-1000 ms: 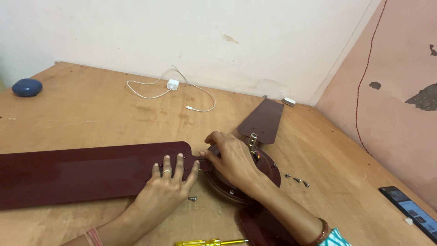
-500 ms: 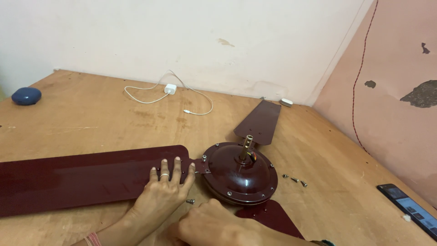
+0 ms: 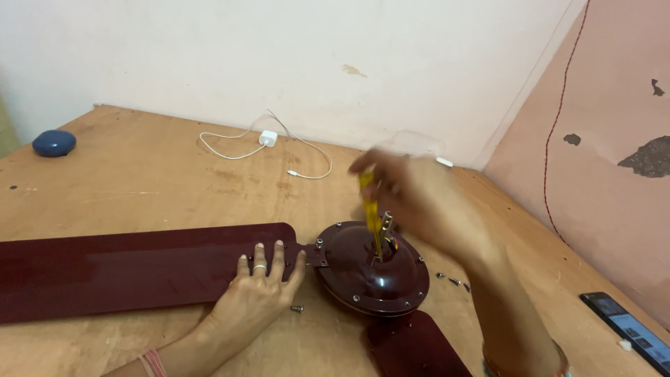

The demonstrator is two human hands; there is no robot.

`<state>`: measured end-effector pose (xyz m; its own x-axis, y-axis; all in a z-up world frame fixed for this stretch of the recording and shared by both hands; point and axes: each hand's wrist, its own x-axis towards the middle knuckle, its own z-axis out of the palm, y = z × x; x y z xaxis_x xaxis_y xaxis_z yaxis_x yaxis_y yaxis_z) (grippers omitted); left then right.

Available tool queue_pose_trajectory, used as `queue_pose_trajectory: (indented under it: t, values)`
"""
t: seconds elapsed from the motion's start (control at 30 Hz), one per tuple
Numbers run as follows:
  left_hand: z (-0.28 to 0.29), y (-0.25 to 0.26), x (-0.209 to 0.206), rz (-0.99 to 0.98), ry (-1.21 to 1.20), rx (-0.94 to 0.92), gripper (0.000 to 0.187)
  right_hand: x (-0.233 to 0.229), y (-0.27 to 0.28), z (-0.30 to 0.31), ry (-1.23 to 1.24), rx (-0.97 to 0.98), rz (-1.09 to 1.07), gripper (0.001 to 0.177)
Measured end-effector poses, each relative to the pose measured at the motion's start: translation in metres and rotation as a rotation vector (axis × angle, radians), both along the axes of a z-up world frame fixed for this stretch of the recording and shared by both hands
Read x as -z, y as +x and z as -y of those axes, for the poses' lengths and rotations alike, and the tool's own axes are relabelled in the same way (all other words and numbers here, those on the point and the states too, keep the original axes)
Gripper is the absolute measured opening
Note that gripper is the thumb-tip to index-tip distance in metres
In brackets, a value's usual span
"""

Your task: The person attaches maroon fan blades to the central motor housing using a yellow screwdriver. They align each blade, insert screws, and tighten them sequentially while stabilizing the fan on a wooden table.

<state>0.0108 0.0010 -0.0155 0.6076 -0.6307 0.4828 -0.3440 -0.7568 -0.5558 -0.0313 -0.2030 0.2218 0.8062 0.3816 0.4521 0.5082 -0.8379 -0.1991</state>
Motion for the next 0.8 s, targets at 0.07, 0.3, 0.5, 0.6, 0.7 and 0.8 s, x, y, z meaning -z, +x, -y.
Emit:
queue_pose_trajectory:
  t: [0.07, 0.3, 0.5, 0.6, 0.7, 0.8]
  values:
    - [0.001, 0.0, -0.001, -0.021, -0.007, 0.003, 0.07, -0.008, 0.014, 0.007, 0.095, -0.066, 0.092, 0.024]
    - [0.0, -0.003, -0.006, -0.002, 0.004, 0.005, 0.069, 0.006, 0.058, 0.01, 0.247, -0.06, -0.086, 0.022]
    - [-0.001, -0.002, -0.004, -0.026, -0.01, 0.01, 0.069, 0.024, 0.074, 0.004, 0.287, -0.117, -0.201, 0.026]
    - [-0.001, -0.003, -0.005, -0.004, 0.002, 0.002, 0.069, 0.029, 0.077, 0.0, 0.243, -0.129, -0.177, 0.028]
    - [-0.001, -0.003, -0.006, -0.046, -0.005, -0.005, 0.07, 0.032, 0.079, -0.002, 0.229, -0.142, -0.173, 0.031]
    - [0.0, -0.003, -0.007, -0.025, -0.003, 0.002, 0.068, 0.034, 0.081, -0.004, 0.254, -0.112, -0.211, 0.029]
